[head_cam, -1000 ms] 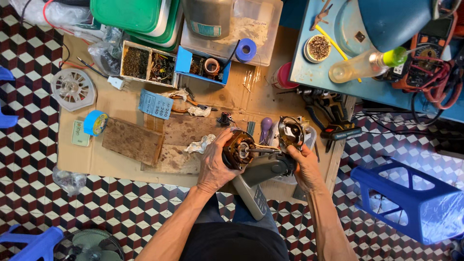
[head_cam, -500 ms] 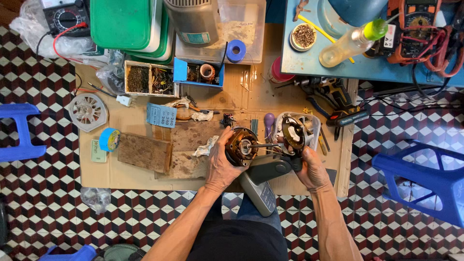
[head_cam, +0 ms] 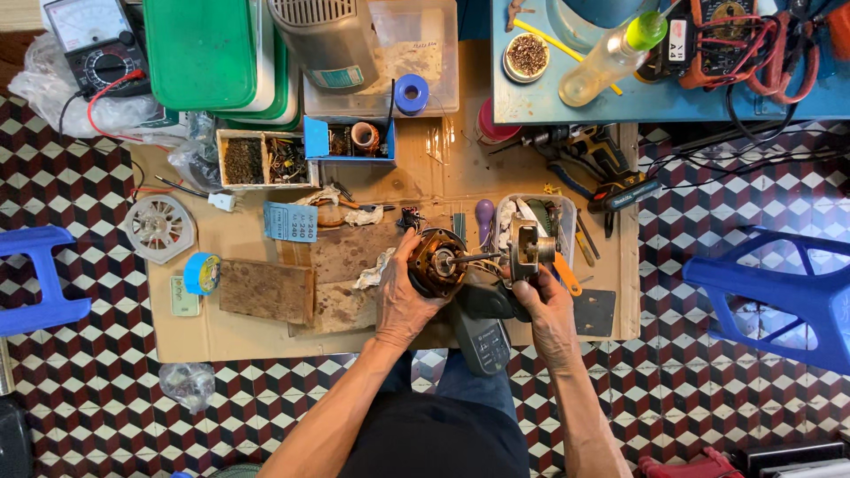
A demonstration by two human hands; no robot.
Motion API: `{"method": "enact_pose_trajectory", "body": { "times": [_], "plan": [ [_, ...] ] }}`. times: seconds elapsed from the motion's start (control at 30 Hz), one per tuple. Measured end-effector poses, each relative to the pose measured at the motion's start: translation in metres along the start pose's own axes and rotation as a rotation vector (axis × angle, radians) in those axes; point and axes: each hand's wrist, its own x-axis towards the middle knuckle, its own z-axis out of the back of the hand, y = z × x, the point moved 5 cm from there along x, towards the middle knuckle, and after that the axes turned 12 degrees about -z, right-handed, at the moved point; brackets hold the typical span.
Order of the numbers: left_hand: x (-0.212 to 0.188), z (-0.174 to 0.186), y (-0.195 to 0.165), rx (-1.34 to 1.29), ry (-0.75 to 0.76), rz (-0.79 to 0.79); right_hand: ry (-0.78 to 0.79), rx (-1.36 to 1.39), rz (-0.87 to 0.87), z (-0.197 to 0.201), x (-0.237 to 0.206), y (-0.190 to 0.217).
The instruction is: The person uses a power drill with a hole saw bit to grind the surface of a cylindrical metal part. They then wipe the part with a cloth, apply liquid from a bottle, and insert the part into a motor housing, rotating it to test the fit.
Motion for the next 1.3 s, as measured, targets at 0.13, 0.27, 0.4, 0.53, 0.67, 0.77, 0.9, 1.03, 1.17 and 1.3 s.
{"method": "enact_pose_trajectory", "body": {
  "times": [0.13,0.27,0.4,0.53,0.67,0.77,0.9,1.03,1.17,1.3],
  "plan": [
    [0.001,0.001,-0.001,-0.003,-0.001,0.008,-0.022,-0.28,0.029,0.0,-0.007,0.015],
    [0.002,0.004,-0.004,0.034,-0.021,-0.038,-0.094,-0.021,0.059,-0.007,-0.004,0.021],
    [0.004,0.004,-0.004,0.008,-0.032,-0.034,-0.193,0.096,0.164,-0.012,-0.005,0.019],
    [0.006,0.004,-0.006,0.009,-0.038,-0.045,-0.336,-0.036,0.153,-0.005,-0.004,0.02],
    [0.006,0.005,-0.007,0.015,-0.051,-0.044,-0.232,-0.017,0.191,-0.006,-0.001,0.035],
    [0.006,0.004,-0.005,0.015,-0.038,-0.038,-0.073,0.036,0.139,-0.014,0.002,0.048],
    [-0.005,0.003,-0.001,-0.043,-0.024,-0.008,-0.027,0.046,0.055,-0.02,0.003,0.055],
    [-0.06,0.008,-0.012,-0.16,-0.084,0.138,-0.043,0.071,0.001,-0.011,0.005,0.051],
    [-0.115,-0.037,-0.003,-0.365,0.108,0.707,-0.099,0.077,0.001,0.008,0.01,0.051],
    [-0.114,-0.077,0.0,-0.676,-0.012,0.821,-0.074,0.13,-0.06,0.013,0.014,0.052]
  ]
}}
